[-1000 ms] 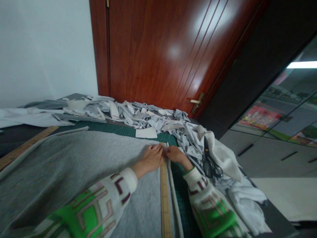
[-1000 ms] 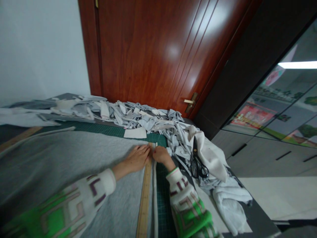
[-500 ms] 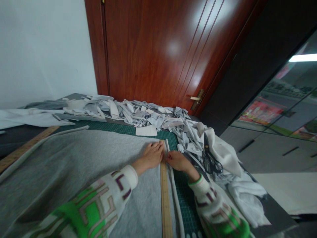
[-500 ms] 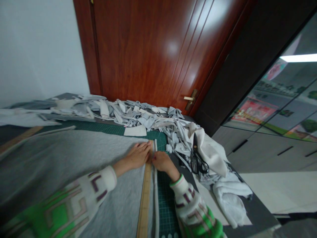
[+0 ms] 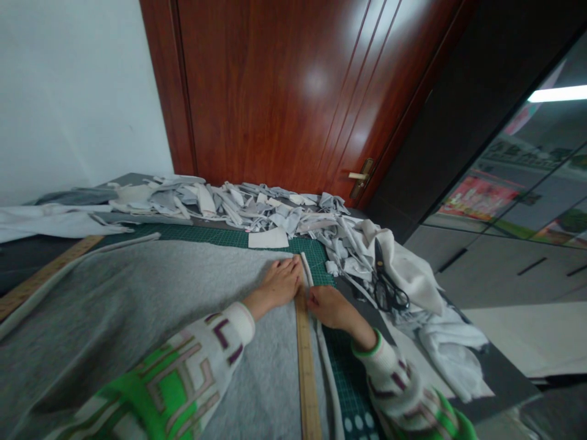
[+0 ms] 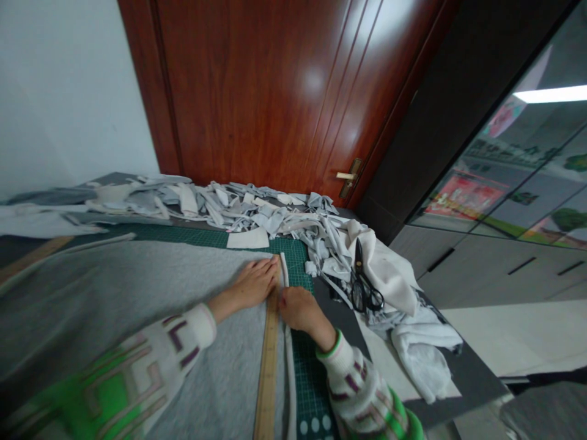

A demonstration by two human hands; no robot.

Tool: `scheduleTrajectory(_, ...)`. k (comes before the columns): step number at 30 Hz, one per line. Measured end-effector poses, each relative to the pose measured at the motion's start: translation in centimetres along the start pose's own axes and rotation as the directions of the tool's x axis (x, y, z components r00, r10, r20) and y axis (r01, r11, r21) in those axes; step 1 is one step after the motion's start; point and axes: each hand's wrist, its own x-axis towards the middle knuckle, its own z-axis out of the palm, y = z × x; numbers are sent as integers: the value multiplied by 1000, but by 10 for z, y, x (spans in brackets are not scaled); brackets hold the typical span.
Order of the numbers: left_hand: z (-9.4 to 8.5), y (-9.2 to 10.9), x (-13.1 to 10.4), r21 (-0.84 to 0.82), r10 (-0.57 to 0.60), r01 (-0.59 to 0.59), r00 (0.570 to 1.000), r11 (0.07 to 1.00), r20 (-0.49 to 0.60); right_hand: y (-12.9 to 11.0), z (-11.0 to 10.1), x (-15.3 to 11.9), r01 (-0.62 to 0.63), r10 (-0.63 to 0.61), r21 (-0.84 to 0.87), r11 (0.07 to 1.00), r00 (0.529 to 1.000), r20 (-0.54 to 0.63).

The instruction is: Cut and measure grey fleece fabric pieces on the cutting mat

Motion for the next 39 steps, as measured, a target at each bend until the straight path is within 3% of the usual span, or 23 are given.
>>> scheduleTrajectory(15,1,1,1,0,-3,3,1000,1000,-6,-16,-1,-39,19,-16,-53,998,998,65)
scheduleTrajectory(21,1,2,1,3,-5,5,1000,1000,-7,-26,4,-56,-2,5,-71,997,999,39)
scheduleTrajectory(27,1,1,-1,6,-8,8,1000,1000,-8,-36,2,-58,-35,41,-86,996,997,68)
scheduleTrajectory(39,-1,-1,-4,-24,-18,18,999,1000,27,-37,11,-58,-73,73,10,997,997,-34)
